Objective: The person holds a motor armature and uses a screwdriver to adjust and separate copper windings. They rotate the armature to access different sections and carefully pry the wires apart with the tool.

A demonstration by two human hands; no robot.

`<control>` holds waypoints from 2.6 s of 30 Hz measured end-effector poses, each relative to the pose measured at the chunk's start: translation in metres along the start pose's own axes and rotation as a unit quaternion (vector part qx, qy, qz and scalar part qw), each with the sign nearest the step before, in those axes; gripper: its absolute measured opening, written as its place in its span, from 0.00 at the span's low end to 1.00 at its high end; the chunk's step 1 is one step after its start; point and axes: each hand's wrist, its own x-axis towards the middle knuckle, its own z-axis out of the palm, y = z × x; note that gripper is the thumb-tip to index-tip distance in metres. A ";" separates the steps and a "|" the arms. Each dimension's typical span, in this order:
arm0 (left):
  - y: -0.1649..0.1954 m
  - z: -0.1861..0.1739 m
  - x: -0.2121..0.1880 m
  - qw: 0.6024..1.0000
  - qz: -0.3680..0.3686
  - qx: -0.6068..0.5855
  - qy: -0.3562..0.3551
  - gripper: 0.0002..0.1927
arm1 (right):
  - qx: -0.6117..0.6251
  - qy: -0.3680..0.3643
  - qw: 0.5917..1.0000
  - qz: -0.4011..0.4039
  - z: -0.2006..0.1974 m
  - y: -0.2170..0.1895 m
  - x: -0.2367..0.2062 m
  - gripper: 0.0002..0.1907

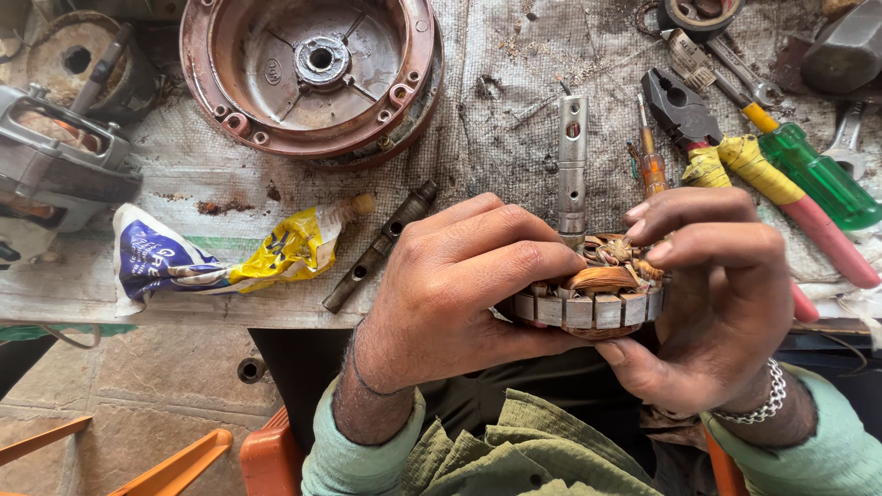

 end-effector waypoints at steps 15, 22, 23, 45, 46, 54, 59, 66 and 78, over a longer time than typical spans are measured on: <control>-0.002 0.003 -0.003 1.000 -0.004 0.000 0.011 0.23 | -0.127 0.000 0.985 -0.117 -0.015 0.013 -0.009 0.27; -0.002 0.003 -0.003 1.000 -0.005 0.001 0.016 0.23 | -0.120 0.004 0.987 -0.110 -0.014 0.012 -0.007 0.26; -0.002 0.003 -0.003 1.000 -0.006 0.001 0.014 0.23 | -0.111 0.006 0.988 -0.110 -0.013 0.012 -0.007 0.26; -0.002 0.002 0.000 1.000 -0.010 0.001 0.023 0.24 | -0.074 0.057 0.993 -0.078 0.002 0.011 -0.004 0.27; -0.002 0.002 0.000 1.000 -0.012 0.003 0.022 0.24 | -0.076 0.057 0.992 -0.078 0.002 0.010 -0.003 0.26; 0.004 0.007 0.004 0.998 -0.017 0.007 0.053 0.28 | -0.114 0.014 0.993 -0.032 -0.004 0.000 -0.005 0.24; 0.001 0.008 0.005 0.999 -0.007 0.020 0.047 0.29 | -0.121 0.010 0.993 -0.008 -0.005 -0.003 -0.005 0.26; 0.002 0.009 0.004 0.999 -0.012 0.007 0.041 0.28 | -0.123 0.012 0.992 0.014 -0.004 -0.007 -0.003 0.26; 0.002 0.008 0.004 0.999 -0.015 0.003 0.041 0.27 | -0.125 0.017 0.992 0.023 -0.003 -0.006 -0.002 0.25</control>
